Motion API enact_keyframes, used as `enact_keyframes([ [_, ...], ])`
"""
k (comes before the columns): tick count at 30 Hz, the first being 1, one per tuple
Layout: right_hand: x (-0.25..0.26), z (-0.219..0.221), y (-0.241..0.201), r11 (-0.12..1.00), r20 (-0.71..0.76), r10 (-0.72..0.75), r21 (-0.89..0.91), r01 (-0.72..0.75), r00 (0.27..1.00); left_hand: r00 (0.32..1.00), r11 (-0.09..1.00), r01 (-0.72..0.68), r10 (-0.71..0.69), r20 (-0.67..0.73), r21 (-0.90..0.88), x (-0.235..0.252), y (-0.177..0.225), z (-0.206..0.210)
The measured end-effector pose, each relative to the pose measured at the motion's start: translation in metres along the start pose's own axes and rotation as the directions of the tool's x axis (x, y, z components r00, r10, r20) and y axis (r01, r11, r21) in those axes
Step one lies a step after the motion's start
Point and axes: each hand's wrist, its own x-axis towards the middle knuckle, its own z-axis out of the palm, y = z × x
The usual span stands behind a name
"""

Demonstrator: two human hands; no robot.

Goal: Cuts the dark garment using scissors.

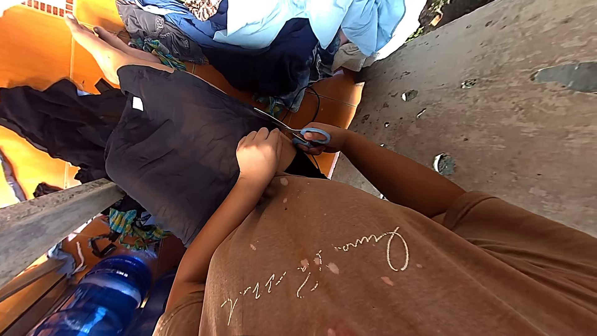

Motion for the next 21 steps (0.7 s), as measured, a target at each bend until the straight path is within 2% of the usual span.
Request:
enact_keyframes([
  [7,0.000,0.002,0.003,0.999,-0.004,-0.006,0.036,0.007,1.000,1.000,1.000,0.004,-0.004,0.018,-0.008,0.000,0.000,-0.001],
  [21,0.011,-0.006,-0.004,1.000,0.025,0.010,-0.017,-0.010,1.000,1.000,1.000,0.008,-0.008,-0.002,-0.028,0.000,-0.001,0.001],
])
